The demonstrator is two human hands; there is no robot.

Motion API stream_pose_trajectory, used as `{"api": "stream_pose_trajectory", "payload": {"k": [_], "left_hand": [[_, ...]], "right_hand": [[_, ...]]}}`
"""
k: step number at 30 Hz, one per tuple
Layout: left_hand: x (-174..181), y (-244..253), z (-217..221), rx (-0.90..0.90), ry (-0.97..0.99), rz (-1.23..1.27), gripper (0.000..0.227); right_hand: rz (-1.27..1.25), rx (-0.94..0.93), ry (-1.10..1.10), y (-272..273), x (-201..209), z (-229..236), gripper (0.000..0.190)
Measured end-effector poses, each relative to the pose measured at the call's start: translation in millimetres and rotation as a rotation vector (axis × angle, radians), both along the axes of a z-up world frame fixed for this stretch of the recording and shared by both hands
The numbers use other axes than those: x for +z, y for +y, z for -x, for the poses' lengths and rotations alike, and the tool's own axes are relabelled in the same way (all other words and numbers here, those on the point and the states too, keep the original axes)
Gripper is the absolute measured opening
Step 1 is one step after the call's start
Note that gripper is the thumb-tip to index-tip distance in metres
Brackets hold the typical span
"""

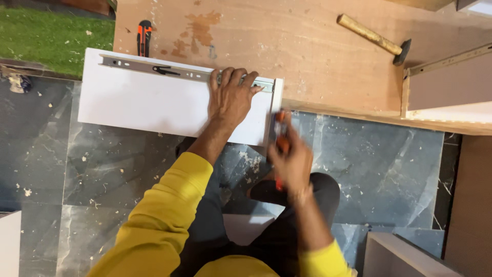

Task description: The person assembles a wooden drawer by attaching a metal slide to the side panel using a small tool, then uses a sanding block to smooth the surfaces and edges of the white-painted drawer components.

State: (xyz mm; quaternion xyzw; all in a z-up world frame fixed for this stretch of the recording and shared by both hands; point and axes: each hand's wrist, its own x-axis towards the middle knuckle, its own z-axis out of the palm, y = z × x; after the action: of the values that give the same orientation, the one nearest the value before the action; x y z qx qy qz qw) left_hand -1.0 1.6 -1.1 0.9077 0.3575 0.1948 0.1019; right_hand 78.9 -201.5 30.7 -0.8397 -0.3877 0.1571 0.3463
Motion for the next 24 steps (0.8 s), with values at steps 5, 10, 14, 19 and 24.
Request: {"api": "stream_pose_trajectory", "payload": {"k": [5, 10, 14, 19, 24], "left_hand": [[6.8, -4.5, 3.2, -0.009, -0.016, 0.042, 0.036], [3.9, -2.8, 2.2, -0.007, 0.001, 0.049, 0.037], [-0.6, -2.1, -0.8, 0.001, -0.001, 0.042, 0.038], [1.5, -2.0, 0.9, -0.007, 0.005, 0.043, 0.037], [10.1, -3.7, 2.7, -0.002, 0.001, 0.077, 0.037]], "right_hand": [[-0.214, 0.047, -0.073, 108.5, 6.3, -73.6, 0.076], [-0.05, 0.037, 0.059, 25.1, 7.9, -15.9, 0.078], [-0.145, 0.06, -0.047, -63.8, 26.5, 59.7, 0.073], [0.166, -0.056, 0.072, 17.0, 1.1, -14.3, 0.076], [-0.16, 0.021, -0.021, 112.7, 12.7, -76.2, 0.075]]}}
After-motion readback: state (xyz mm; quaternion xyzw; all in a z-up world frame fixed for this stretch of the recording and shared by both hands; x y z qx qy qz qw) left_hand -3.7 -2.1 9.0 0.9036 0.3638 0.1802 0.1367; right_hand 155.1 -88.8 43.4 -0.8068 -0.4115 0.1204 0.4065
